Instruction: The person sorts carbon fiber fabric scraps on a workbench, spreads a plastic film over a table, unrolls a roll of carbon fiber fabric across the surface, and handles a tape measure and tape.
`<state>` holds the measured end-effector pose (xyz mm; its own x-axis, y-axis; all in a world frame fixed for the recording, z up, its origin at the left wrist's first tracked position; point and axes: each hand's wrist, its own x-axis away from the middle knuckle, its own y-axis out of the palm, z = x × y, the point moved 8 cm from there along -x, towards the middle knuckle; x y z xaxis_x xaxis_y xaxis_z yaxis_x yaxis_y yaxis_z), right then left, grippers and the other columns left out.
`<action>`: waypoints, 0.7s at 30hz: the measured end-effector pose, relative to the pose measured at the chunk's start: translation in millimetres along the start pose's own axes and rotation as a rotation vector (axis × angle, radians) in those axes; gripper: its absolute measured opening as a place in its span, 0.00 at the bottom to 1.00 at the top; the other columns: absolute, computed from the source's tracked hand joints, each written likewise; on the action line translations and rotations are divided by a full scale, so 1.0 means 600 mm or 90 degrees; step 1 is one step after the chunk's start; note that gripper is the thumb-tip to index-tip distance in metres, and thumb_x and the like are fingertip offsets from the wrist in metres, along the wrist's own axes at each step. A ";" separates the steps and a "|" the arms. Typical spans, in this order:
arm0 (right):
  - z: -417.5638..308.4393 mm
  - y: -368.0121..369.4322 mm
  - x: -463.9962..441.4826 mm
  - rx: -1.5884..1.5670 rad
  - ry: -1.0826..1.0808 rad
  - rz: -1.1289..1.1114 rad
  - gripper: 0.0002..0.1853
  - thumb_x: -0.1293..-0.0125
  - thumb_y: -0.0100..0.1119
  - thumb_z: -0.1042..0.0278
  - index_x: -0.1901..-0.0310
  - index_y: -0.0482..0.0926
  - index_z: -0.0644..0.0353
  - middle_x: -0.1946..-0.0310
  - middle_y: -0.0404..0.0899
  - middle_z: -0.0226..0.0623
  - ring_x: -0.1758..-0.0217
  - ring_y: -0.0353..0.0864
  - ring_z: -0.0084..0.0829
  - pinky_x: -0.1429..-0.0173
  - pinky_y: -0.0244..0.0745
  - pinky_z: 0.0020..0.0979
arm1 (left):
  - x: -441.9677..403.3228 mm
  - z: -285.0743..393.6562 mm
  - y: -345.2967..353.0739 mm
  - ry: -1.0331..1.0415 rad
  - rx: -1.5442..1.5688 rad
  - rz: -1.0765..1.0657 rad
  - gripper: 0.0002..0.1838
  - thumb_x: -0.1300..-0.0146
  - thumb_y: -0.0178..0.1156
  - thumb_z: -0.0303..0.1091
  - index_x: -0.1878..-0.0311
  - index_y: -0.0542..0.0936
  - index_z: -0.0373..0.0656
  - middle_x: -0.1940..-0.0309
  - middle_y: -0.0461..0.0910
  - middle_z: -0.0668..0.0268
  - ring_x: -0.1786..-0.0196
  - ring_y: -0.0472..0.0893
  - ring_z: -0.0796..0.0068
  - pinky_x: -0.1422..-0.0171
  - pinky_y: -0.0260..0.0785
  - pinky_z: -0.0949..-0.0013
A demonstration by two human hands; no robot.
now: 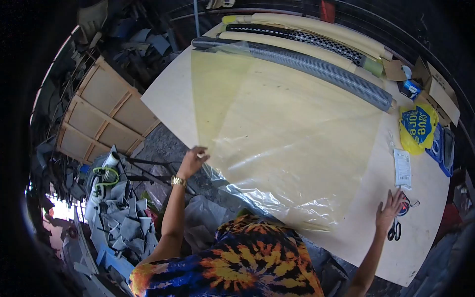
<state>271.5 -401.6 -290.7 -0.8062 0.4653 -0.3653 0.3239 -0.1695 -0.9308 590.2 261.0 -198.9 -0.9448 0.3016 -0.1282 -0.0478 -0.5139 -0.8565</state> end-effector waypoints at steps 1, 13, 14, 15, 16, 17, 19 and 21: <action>-0.035 -0.009 0.000 -0.022 -0.012 0.009 0.33 0.42 0.55 0.71 0.32 0.60 0.49 0.25 0.42 0.41 0.23 0.39 0.47 0.25 0.36 0.53 | -0.039 0.010 -0.009 0.073 -0.007 0.088 0.18 0.46 0.66 0.37 0.55 0.79 0.37 0.64 0.79 0.54 0.60 0.79 0.55 0.53 0.72 0.61; -0.641 -0.074 0.142 -0.432 -0.058 -0.280 0.34 0.39 0.59 0.61 0.32 0.60 0.52 0.27 0.48 0.45 0.24 0.42 0.51 0.25 0.39 0.52 | -0.512 -0.106 0.229 0.029 -0.309 0.051 0.42 0.51 0.63 0.54 0.35 0.62 0.41 0.46 0.72 0.53 0.44 0.73 0.51 0.45 0.68 0.48; -0.673 -0.074 0.141 -0.411 -0.021 -0.279 0.32 0.38 0.58 0.60 0.32 0.61 0.52 0.27 0.48 0.45 0.25 0.43 0.52 0.26 0.40 0.53 | -0.545 -0.136 0.246 0.074 -0.281 0.032 0.33 0.46 0.58 0.51 0.40 0.68 0.42 0.50 0.75 0.54 0.46 0.74 0.52 0.46 0.69 0.49; -0.694 -0.072 0.137 -0.390 0.020 -0.286 0.31 0.38 0.56 0.59 0.33 0.61 0.52 0.27 0.48 0.45 0.25 0.45 0.53 0.26 0.42 0.54 | -0.603 -0.202 0.301 0.103 -0.220 -0.089 0.24 0.43 0.56 0.49 0.49 0.74 0.42 0.55 0.78 0.56 0.49 0.76 0.54 0.49 0.71 0.52; -0.704 -0.066 0.137 -0.348 0.039 -0.292 0.31 0.37 0.55 0.56 0.32 0.61 0.52 0.28 0.48 0.45 0.25 0.44 0.53 0.26 0.41 0.54 | -0.640 -0.247 0.327 0.219 -0.144 -0.065 0.17 0.41 0.53 0.45 0.56 0.76 0.43 0.61 0.80 0.57 0.55 0.78 0.54 0.54 0.72 0.54; -0.706 -0.061 0.138 -0.309 0.054 -0.295 0.32 0.35 0.53 0.54 0.32 0.60 0.52 0.28 0.48 0.46 0.25 0.44 0.52 0.26 0.40 0.54 | -0.593 -0.162 0.256 0.340 -0.179 0.044 0.13 0.40 0.54 0.42 0.60 0.77 0.43 0.65 0.80 0.57 0.61 0.79 0.54 0.59 0.72 0.54; -0.697 -0.060 0.137 -0.292 0.087 -0.280 0.31 0.35 0.51 0.54 0.31 0.58 0.51 0.27 0.48 0.42 0.25 0.44 0.49 0.26 0.41 0.53 | -0.564 -0.092 0.164 0.345 0.042 0.057 0.11 0.40 0.58 0.39 0.67 0.75 0.41 0.77 0.77 0.58 0.72 0.78 0.58 0.66 0.70 0.57; -0.685 -0.054 0.143 -0.251 0.095 -0.279 0.31 0.34 0.50 0.53 0.30 0.57 0.50 0.27 0.48 0.40 0.24 0.43 0.46 0.25 0.39 0.51 | -0.546 -0.094 0.092 0.278 0.103 0.119 0.10 0.37 0.59 0.36 0.69 0.73 0.40 0.83 0.72 0.63 0.80 0.71 0.70 0.74 0.66 0.65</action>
<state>395.0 0.7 -286.1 -0.8369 0.5410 0.0835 0.1598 0.3873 -0.9080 915.0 179.0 -232.4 -0.7202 0.4823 -0.4988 0.0272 -0.6987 -0.7149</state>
